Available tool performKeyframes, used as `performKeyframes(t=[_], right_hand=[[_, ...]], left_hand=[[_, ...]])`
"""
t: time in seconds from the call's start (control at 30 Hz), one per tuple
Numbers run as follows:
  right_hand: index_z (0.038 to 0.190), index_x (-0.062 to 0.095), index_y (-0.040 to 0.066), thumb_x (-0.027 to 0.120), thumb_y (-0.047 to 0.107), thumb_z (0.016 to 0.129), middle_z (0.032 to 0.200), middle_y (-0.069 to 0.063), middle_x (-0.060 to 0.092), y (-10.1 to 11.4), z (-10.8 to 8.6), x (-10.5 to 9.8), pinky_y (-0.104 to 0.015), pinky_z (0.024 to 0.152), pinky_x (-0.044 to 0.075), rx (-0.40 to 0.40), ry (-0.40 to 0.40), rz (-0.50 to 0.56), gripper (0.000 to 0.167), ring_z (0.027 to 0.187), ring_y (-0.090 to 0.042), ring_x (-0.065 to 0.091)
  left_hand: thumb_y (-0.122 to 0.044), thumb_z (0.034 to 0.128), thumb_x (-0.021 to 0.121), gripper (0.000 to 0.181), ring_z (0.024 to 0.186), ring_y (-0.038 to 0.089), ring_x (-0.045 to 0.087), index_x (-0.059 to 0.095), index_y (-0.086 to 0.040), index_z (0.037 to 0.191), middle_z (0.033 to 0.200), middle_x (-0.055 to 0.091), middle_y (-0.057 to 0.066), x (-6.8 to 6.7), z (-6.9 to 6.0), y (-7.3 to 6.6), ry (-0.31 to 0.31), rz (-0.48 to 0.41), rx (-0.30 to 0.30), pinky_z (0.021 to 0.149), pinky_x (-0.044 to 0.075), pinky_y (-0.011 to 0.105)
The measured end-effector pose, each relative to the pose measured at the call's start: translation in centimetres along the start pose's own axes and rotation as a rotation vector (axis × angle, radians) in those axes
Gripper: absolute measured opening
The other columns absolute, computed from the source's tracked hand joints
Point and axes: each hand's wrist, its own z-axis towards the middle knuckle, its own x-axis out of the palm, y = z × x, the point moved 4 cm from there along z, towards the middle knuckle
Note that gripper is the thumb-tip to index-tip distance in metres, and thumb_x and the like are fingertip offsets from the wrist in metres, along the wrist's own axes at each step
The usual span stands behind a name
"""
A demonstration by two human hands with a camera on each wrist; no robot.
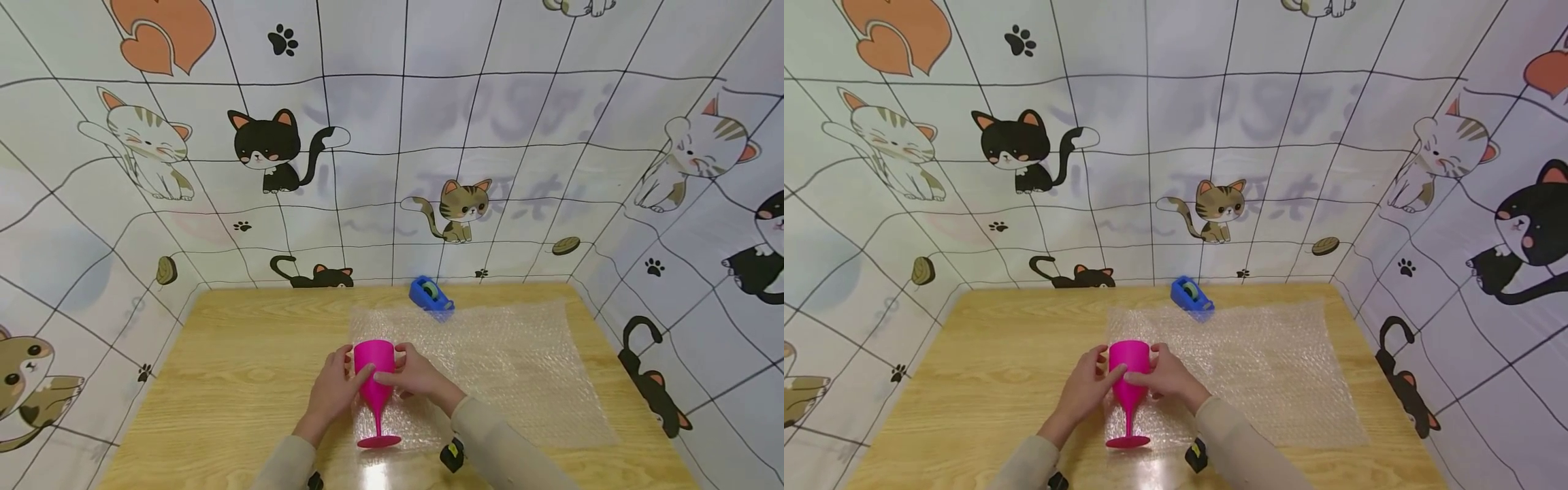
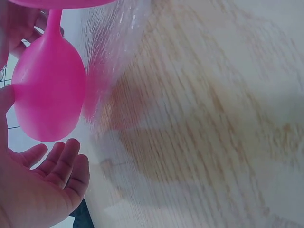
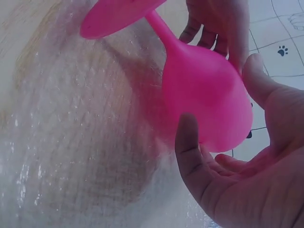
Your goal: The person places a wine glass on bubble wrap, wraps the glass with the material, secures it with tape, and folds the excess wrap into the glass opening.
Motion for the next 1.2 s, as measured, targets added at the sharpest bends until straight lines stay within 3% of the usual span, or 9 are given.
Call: performKeyframes(t=[0.23,0.57,0.7,0.83,0.97,1.07,1.2], right_hand=[[0.142,0.031,0.001,0.079,0.045,0.079,0.122,-0.019,0.058,-0.5,0.4,0.2,-0.04,0.072,0.059,-0.011,0.003,0.014,0.091,0.085,-0.021,0.064],[0.141,0.031,0.001,0.079,0.04,0.08,0.12,-0.019,0.059,-0.8,0.6,0.2,-0.038,0.07,0.06,0.023,0.028,0.07,0.087,0.081,-0.023,0.067],[0.14,0.033,0.001,0.08,0.043,0.078,0.121,-0.018,0.059,-0.8,0.6,0.2,-0.038,0.071,0.059,0.049,0.024,0.052,0.089,0.084,-0.023,0.065],[0.137,0.036,0.0,0.08,0.044,0.077,0.123,-0.017,0.059,-0.6,0.4,0.2,-0.038,0.071,0.059,0.065,0.03,0.048,0.086,0.084,-0.025,0.064],[0.136,0.037,-0.001,0.079,0.044,0.078,0.122,-0.016,0.06,-0.6,0.3,0.3,-0.038,0.07,0.059,0.077,0.034,0.034,0.085,0.082,-0.024,0.064],[0.136,0.037,0.0,0.079,0.045,0.078,0.122,-0.016,0.06,-0.6,0.3,0.3,-0.038,0.07,0.058,0.083,0.03,0.027,0.085,0.082,-0.024,0.064],[0.136,0.037,0.001,0.079,0.045,0.077,0.122,-0.016,0.059,-0.6,0.4,0.3,-0.038,0.072,0.058,0.093,0.026,0.022,0.085,0.084,-0.024,0.064]], left_hand=[[-0.051,0.0883,0.065,0.071,0.101,0.023,0.058,0.046,-0.006,0.14,0.115,0.058,0.011,-0.2,0.0,-0.4,0.026,-0.086,0.013,0.082,0.054,0.04],[-0.055,0.0873,0.064,0.073,0.099,0.021,0.056,0.046,-0.006,0.139,0.116,0.058,0.009,0.0,0.3,-0.4,0.051,-0.088,0.012,0.081,0.054,0.038],[-0.046,0.0947,0.058,0.057,0.099,0.022,0.059,0.052,-0.005,0.134,0.114,0.061,0.011,-0.5,0.6,-0.2,0.006,-0.088,0.01,0.083,0.053,0.04],[-0.026,0.0979,0.053,0.041,0.099,0.028,0.063,0.056,0.002,0.128,0.11,0.066,0.015,-1.5,0.8,0.5,-0.037,-0.075,-0.048,0.087,0.052,0.045],[-0.015,0.0926,0.052,0.043,0.085,0.023,0.063,0.054,0.009,0.128,0.104,0.067,0.016,-2.1,0.9,1.3,0.012,-0.086,-0.128,0.077,0.053,0.038],[-0.011,0.089,0.051,0.044,0.081,0.021,0.059,0.054,0.013,0.126,0.101,0.065,0.017,-2.1,0.9,1.5,0.044,-0.111,-0.14,0.071,0.05,0.03],[-0.009,0.0887,0.049,0.044,0.092,0.027,0.057,0.054,0.015,0.125,0.109,0.062,0.023,-2.0,0.9,1.3,0.071,-0.126,-0.147,0.077,0.051,0.034]])
